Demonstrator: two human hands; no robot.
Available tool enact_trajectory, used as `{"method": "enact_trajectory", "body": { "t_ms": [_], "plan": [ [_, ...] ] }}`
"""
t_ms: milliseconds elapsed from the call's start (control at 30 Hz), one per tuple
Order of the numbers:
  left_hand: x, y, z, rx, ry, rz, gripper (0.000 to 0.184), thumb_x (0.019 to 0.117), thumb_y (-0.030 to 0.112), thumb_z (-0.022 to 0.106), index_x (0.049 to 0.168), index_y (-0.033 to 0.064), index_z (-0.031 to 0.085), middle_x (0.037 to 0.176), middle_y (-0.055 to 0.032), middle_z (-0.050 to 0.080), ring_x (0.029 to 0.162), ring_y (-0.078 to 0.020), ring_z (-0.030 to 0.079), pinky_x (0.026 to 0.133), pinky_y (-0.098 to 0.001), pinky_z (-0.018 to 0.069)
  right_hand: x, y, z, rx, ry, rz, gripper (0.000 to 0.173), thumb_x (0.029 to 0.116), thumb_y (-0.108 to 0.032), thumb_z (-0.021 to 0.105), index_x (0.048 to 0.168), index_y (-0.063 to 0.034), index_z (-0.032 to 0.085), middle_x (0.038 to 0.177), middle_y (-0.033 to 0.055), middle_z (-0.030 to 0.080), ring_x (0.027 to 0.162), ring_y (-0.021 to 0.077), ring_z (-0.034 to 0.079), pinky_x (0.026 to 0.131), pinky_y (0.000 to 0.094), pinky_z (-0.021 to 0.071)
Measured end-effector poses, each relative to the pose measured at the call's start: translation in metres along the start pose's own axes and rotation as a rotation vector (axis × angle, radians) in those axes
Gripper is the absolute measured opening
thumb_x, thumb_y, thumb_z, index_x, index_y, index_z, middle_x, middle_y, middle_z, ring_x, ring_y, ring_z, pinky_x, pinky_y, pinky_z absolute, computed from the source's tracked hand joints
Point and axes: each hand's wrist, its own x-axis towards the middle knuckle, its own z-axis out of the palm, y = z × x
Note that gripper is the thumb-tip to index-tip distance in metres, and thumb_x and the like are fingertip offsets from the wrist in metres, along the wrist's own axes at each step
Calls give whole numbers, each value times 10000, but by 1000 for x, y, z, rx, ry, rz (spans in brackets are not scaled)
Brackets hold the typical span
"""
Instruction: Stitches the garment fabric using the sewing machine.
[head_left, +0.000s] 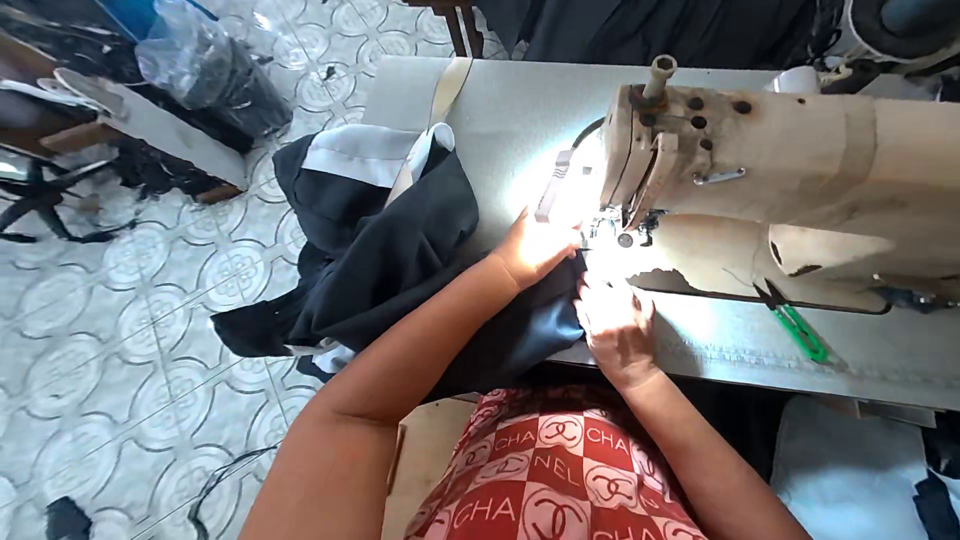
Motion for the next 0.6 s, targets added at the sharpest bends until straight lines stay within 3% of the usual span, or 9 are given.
{"method": "enact_trajectory", "body": {
  "t_ms": [67,133,167,233,300,367,433,533,600],
  "plan": [
    [-13,32,1,413,-73,-37,199,1005,116,565,1006,47,751,1069,-134,721,1018,-328,687,893,-543,524,1,1,-1,-52,0,-16,277,1034,-267,568,1153,-127,774,1246,36,739,1136,275,689,962,525,505],
    [-27,54,15,553,-23,-121,309,1031,265,539,1120,58,750,1176,-148,710,1131,-347,658,950,-562,510,1,2,-1,-63,23,-25,216,1004,-204,594,1045,-99,779,1123,73,767,1094,294,704,975,551,496],
    [-33,60,23,581,-5,-177,416,1050,341,468,1238,59,709,1295,-155,675,1243,-350,611,1014,-592,459,2,3,-1,-56,38,-31,182,976,-167,610,978,-89,774,1061,89,772,1069,308,712,974,584,493],
    [-43,62,36,555,-9,-282,491,1071,358,410,1467,108,555,1512,-127,540,1431,-350,460,1119,-702,286,2,5,-1,-55,35,-34,193,987,-183,605,1024,-117,783,1074,79,774,1106,313,705,1000,620,463],
    [-46,49,45,505,47,-262,496,1050,283,445,1524,150,497,1557,-96,500,1477,-353,407,1133,-777,175,5,9,1,-51,51,-30,208,989,-206,617,1088,-155,793,1093,83,774,1101,326,707,1009,646,447],
    [-43,33,48,440,143,-168,497,1005,253,481,1488,159,544,1508,-97,549,1430,-376,454,1123,-771,193,11,13,3,-52,83,-18,201,989,-208,621,1084,-158,790,1076,99,765,1072,331,701,1006,642,440],
    [-33,25,42,374,144,-142,473,956,256,531,1406,134,613,1427,-129,602,1354,-398,511,1112,-736,257,17,15,5,-39,85,9,221,997,-204,607,1118,-144,783,1155,107,752,1147,328,676,1038,626,415],
    [-15,13,36,339,177,-97,371,905,236,566,1223,106,704,1203,-144,701,1198,-385,617,1083,-691,342,26,18,10,25,103,61,247,991,-201,610,1162,-133,775,1230,91,737,1235,309,643,1086,623,386],
    [-6,10,30,326,142,-86,350,918,232,572,1217,110,708,1183,-139,710,1192,-366,628,1083,-663,370,31,18,12,45,97,97,241,977,-196,620,1150,-130,774,1227,83,736,1237,302,638,1100,624,366]
  ]
}}
